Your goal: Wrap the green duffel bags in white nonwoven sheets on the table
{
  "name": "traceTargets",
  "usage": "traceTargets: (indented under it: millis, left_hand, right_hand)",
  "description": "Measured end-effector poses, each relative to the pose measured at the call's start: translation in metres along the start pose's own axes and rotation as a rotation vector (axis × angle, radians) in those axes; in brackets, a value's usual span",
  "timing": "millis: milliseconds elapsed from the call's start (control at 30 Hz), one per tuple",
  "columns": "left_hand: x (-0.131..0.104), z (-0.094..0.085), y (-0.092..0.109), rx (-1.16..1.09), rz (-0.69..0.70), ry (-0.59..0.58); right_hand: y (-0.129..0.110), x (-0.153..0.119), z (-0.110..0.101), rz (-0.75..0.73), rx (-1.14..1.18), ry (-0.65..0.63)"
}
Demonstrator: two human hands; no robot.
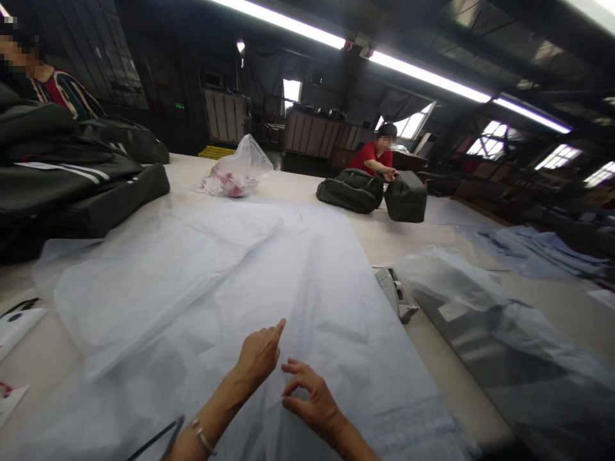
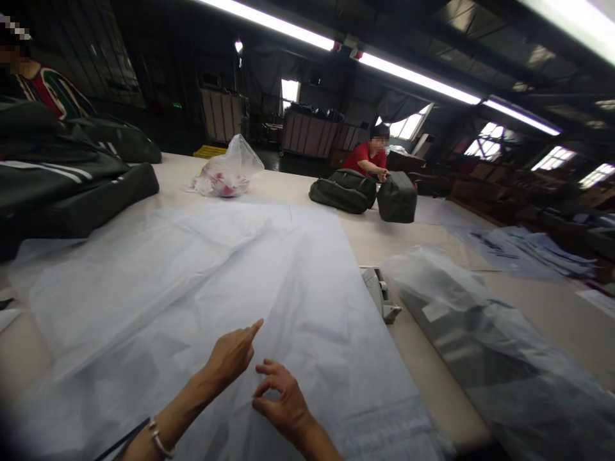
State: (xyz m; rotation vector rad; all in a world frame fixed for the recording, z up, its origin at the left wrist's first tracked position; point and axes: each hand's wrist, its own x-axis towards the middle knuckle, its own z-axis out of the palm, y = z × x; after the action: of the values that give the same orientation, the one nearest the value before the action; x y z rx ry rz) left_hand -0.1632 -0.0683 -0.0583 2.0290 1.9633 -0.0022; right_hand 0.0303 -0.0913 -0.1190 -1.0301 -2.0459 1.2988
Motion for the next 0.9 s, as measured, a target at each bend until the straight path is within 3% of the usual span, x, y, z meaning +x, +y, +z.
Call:
traceTargets:
  millis: [167, 333, 500, 733, 900]
  left_hand:
    - [0.016, 0.029, 0.009, 0.090, 0.049, -0.125]
    - [0.027, 0.055, 0.011, 0.085, 0.064, -0.160]
    - [0.025, 0.057, 0.009, 0.070, 0.071, -0.150]
    - [0.027, 0.067, 0.001, -0.011, 0.129, -0.174]
    - [0.026, 0.070, 0.000, -0.104, 0.103, -0.206]
  right_hand:
    - [0.028, 0.006, 0.021, 0.049, -0.079, -0.056]
    - [0.034, 0.007, 0.020, -0.031, -0.133, -0.109]
    - [0.023, 0.006, 0.015, -0.109, -0.226, -0.036]
    - [0.008, 0.030, -0.008, -0.188, -0.485, 0.347]
    - [0.022, 0.080, -0.026, -0.178, -0.719, 0.234]
